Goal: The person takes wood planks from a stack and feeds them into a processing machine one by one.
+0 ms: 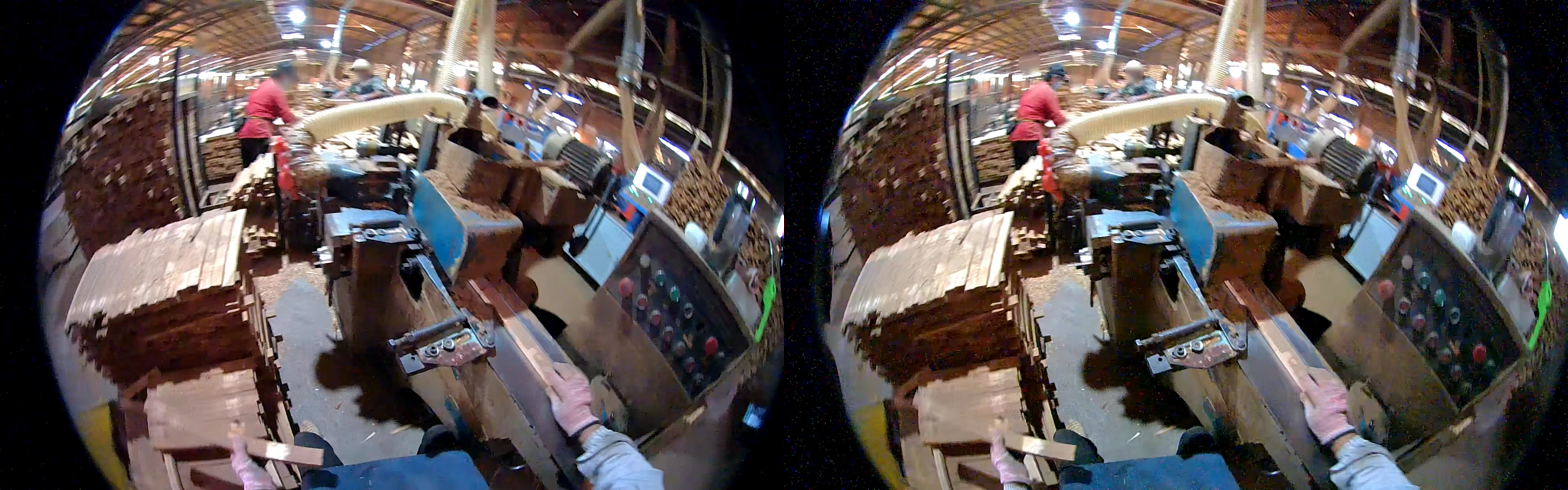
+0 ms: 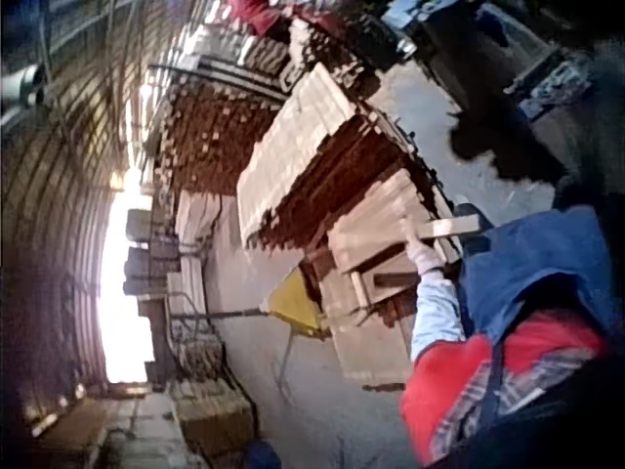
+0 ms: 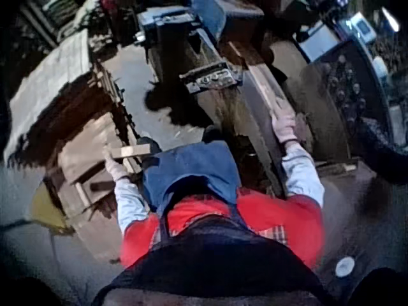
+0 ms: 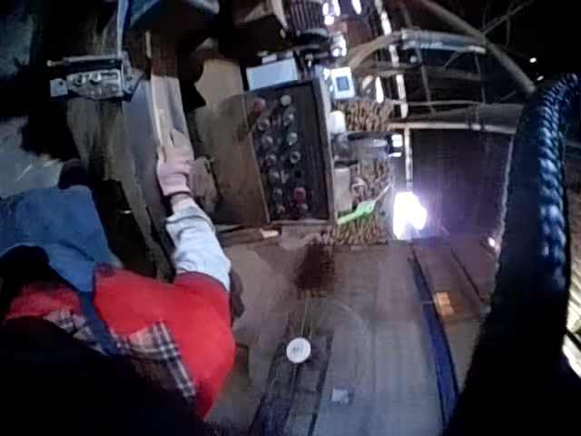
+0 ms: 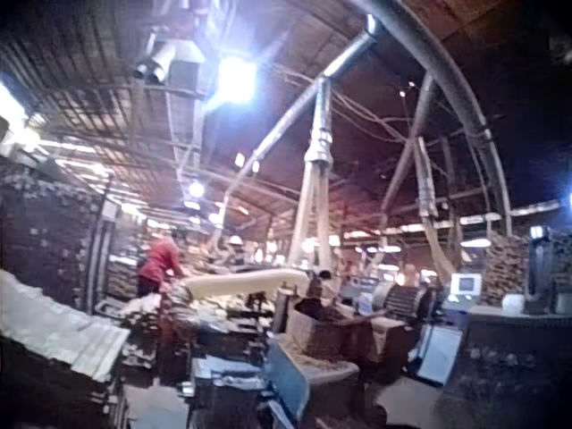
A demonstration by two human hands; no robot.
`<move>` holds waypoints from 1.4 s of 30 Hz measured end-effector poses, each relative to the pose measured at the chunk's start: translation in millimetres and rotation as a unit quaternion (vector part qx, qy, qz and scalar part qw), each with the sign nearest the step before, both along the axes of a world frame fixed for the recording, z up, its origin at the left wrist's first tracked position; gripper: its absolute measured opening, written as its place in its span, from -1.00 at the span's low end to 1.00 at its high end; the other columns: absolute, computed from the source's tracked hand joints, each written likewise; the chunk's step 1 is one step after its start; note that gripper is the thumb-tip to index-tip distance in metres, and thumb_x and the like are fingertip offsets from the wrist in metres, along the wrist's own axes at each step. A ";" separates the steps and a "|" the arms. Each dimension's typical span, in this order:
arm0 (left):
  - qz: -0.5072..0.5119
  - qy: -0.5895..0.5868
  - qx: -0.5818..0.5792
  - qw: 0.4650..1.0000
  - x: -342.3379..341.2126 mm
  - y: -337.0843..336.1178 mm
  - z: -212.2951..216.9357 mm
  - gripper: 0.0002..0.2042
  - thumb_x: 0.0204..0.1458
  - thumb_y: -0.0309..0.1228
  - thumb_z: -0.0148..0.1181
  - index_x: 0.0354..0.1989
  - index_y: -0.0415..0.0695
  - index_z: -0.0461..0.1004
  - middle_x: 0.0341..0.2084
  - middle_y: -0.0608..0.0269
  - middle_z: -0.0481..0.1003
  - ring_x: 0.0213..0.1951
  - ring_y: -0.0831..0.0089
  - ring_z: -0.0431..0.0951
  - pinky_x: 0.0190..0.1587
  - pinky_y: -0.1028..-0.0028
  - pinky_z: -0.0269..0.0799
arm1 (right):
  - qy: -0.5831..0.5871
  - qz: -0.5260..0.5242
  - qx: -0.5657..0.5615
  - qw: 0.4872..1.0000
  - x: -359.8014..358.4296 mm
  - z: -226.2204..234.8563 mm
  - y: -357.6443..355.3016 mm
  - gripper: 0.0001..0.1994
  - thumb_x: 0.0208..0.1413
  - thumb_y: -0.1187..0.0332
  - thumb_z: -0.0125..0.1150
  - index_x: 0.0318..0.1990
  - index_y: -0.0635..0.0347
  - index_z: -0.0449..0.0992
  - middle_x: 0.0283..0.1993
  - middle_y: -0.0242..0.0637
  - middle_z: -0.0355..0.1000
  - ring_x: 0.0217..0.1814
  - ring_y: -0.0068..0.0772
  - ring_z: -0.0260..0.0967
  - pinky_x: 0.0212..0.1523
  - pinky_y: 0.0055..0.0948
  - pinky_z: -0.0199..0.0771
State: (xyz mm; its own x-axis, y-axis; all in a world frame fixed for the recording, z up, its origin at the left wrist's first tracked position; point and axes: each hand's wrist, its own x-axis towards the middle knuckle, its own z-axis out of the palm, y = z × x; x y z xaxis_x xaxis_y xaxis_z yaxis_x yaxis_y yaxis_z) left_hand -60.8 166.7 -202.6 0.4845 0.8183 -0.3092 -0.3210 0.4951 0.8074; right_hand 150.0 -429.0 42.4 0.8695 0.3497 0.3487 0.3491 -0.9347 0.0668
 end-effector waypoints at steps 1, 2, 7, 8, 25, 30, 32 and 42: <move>-0.010 -0.015 0.034 0.999 7.5 -9.2 -1.2 -0.33 0.05 0.08 0.25 0.18 -0.22 0.41 -0.01 0.22 0.52 0.00 0.31 0.51 0.05 0.31 0.44 | -0.022 0.036 0.020 0.999 13.4 -0.2 10.1 -0.54 0.00 0.32 0.29 0.12 0.03 0.48 0.00 -0.07 0.47 0.05 0.08 0.39 0.08 -0.06 0.36; -0.006 -0.010 0.035 0.999 22.9 -22.4 -1.3 -0.36 0.03 0.05 0.30 0.12 -0.23 0.45 -0.06 0.20 0.52 -0.08 0.34 0.52 0.00 0.30 0.47 | -0.043 0.069 0.039 0.996 26.2 -0.6 18.9 -0.55 0.00 0.35 0.29 0.12 0.04 0.49 -0.03 -0.09 0.49 0.01 0.06 0.41 0.06 -0.06 0.36; -0.117 0.075 0.076 0.987 109.3 -135.1 51.8 -0.48 -0.02 -0.04 0.39 -0.04 -0.18 0.49 -0.28 0.28 0.52 -0.26 0.41 0.52 -0.14 0.35 0.48 | -0.097 0.173 0.152 0.968 24.0 -10.9 65.8 -0.62 -0.05 0.36 0.33 0.00 0.15 0.57 -0.01 -0.07 0.53 -0.01 0.01 0.45 0.04 -0.10 0.42; -0.151 0.021 0.056 0.987 121.8 -168.8 85.2 -0.49 -0.01 -0.07 0.38 -0.06 -0.25 0.49 -0.26 0.22 0.53 -0.25 0.42 0.51 -0.14 0.36 0.48 | -0.057 0.245 0.213 0.944 4.2 4.8 93.3 -0.64 -0.06 0.37 0.34 -0.03 0.12 0.60 -0.04 -0.08 0.56 -0.05 -0.01 0.47 -0.06 -0.16 0.46; -0.457 -0.080 -0.130 0.876 150.4 -235.2 125.9 -0.79 0.19 -0.31 0.20 -0.07 0.01 0.37 -0.39 0.40 0.44 -0.40 0.53 0.47 -0.35 0.47 0.44 | 0.059 -0.179 0.057 0.980 -261.8 3.8 -74.6 -0.26 -0.18 0.42 0.38 0.29 0.29 0.33 -0.05 0.01 0.48 -0.01 0.11 0.40 0.02 -0.10 0.39; -0.226 -0.068 -0.150 0.960 101.4 -67.3 6.1 -0.78 0.19 -0.18 0.18 -0.40 0.07 0.31 -0.55 0.47 0.28 -0.52 0.59 0.27 -0.48 0.49 0.26 | -0.066 -0.193 0.104 0.973 -205.9 -24.6 -80.8 -0.20 -0.08 0.40 0.33 0.39 0.29 0.17 0.04 0.12 0.40 0.09 0.17 0.32 0.14 -0.07 0.29; -0.152 -0.086 -0.165 0.971 54.9 9.8 -50.3 -0.70 0.17 -0.15 0.20 -0.51 0.11 0.24 -0.60 0.50 0.18 -0.56 0.56 0.21 -0.54 0.49 0.15 | -0.103 -0.178 0.167 0.964 -152.1 -25.0 -61.4 -0.29 -0.01 0.46 0.17 0.37 0.36 0.17 0.03 0.16 0.39 0.06 0.20 0.31 0.13 -0.05 0.30; 0.121 0.205 -0.199 0.951 -9.4 153.3 -155.8 -0.08 0.10 0.19 0.08 0.51 -0.02 -0.16 0.50 0.23 -0.12 0.50 0.13 -0.24 0.43 -0.07 -0.27 | -0.154 -0.044 0.243 0.957 47.5 -36.9 31.9 -0.30 -0.02 0.53 0.27 0.37 0.24 0.24 0.10 0.07 0.43 0.12 0.07 0.37 0.18 -0.18 0.32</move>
State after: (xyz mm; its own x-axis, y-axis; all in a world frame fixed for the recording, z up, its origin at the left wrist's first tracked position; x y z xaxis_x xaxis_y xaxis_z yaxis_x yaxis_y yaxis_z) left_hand -70.2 320.0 -358.4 0.0693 0.6686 -0.7404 -0.1634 0.7398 0.6527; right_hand 197.6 -397.1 5.5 0.7184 0.0116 0.6956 0.3015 -0.9062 -0.2964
